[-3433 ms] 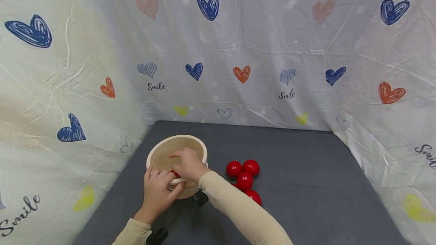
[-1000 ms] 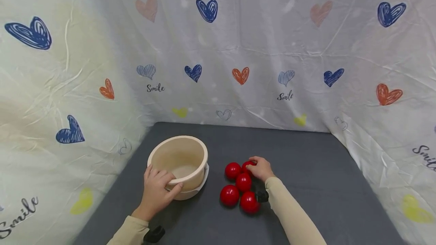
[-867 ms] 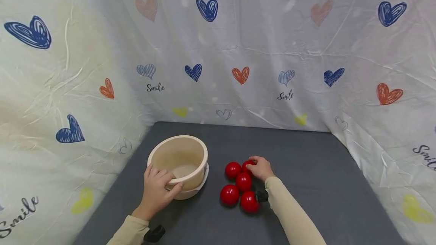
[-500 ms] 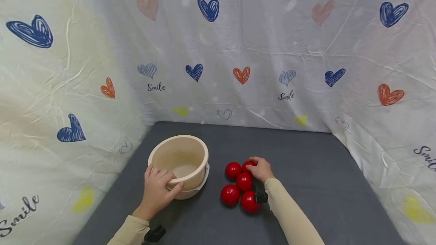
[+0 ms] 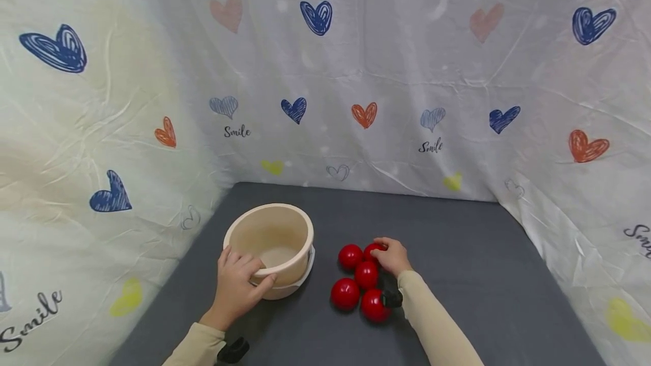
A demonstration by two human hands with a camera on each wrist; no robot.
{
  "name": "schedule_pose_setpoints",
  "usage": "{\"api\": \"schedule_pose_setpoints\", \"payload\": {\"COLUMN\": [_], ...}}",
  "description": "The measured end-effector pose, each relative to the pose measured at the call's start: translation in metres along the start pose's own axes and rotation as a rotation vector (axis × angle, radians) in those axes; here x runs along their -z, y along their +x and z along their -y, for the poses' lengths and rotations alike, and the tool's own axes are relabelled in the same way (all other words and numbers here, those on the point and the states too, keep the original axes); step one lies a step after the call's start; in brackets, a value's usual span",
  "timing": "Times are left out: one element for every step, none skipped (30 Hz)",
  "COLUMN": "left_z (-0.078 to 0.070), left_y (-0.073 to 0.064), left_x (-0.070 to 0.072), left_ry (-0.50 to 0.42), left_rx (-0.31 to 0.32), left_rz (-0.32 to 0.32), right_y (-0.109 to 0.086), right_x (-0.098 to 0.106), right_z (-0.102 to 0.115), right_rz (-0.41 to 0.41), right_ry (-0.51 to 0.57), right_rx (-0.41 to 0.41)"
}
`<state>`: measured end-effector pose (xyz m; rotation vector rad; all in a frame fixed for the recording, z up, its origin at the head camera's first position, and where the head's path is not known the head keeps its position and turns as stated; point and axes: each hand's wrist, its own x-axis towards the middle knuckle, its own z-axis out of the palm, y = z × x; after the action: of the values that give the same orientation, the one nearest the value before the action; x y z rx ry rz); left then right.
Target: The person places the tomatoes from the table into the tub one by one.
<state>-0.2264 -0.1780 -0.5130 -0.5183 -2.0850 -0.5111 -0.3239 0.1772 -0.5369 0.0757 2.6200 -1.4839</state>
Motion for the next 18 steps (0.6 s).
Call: {"api": "schedule_pose_setpoints", "payload": {"left_z": [0.0002,0.0003,0.0006,0.0003,0.0001,-0.0001,-0.0003,-0.0003,-0.0003,-0.0004,-0.0002,-0.0001,0.0,0.0003,0.0005,0.0008,0.0011,0.0015], "left_y": [-0.0003,-0.0004,-0.0006,-0.0007,-0.0008,-0.0009,-0.0007,-0.0006,-0.0004,-0.0001,0.0001,0.0004,0.0006,0.0005,0.0002,-0.0003,-0.0012,-0.002], "left_x": [0.0,0.0,-0.0002,-0.0002,-0.0003,-0.0003,-0.0001,-0.0001,0.0,0.0002,0.0002,0.0004,0.0006,0.0006,0.0007,0.0006,0.0007,0.0008], "left_ry": [0.0,0.001,0.003,0.002,0.002,0.001,0.0,0.0,-0.003,-0.008,-0.009,-0.011,-0.014,-0.015,-0.016,-0.015,-0.01,-0.009], "left_rx": [0.0,0.001,0.001,0.003,0.004,0.005,0.008,0.009,0.01,0.013,0.013,0.014,0.019,0.018,0.021,0.023,0.025,0.028], "left_rz": [0.0,0.0,-0.001,0.0,0.001,0.002,0.003,0.005,0.006,0.007,0.008,0.009,0.014,0.015,0.019,0.023,0.029,0.032], "right_y": [-0.0002,-0.0001,-0.0001,-0.0007,-0.001,-0.0014,-0.0016,-0.0017,-0.0015,-0.0014,-0.001,-0.0009,-0.0006,-0.0002,0.0001,0.0002,0.0008,0.0011], "right_x": [-0.0004,-0.0009,-0.0011,-0.001,-0.0009,-0.0005,-0.0001,0.0005,0.0011,0.0015,0.0019,0.0022,0.0024,0.0023,0.002,0.0017,0.0011,0.0005], "right_z": [-0.0005,-0.001,-0.0009,-0.0011,-0.0011,-0.0009,-0.0003,0.0002,0.0008,0.0013,0.0015,0.0019,0.0021,0.0019,0.0017,0.0014,0.0008,0.0005], "right_rz": [0.002,0.004,0.005,0.003,0.002,0.002,0.004,0.005,0.004,0.006,0.011,0.017,0.024,0.031,0.035,0.039,0.041,0.047], "right_ry": [0.008,0.016,0.021,0.022,0.023,0.021,0.022,0.02,0.015,0.011,0.009,0.006,0.004,-0.002,-0.004,-0.004,-0.003,-0.001], "right_rx": [0.001,0.003,0.002,0.005,0.007,0.007,0.006,0.005,0.004,0.005,0.004,0.001,0.002,0.005,0.004,0.0,-0.002,-0.002]}}
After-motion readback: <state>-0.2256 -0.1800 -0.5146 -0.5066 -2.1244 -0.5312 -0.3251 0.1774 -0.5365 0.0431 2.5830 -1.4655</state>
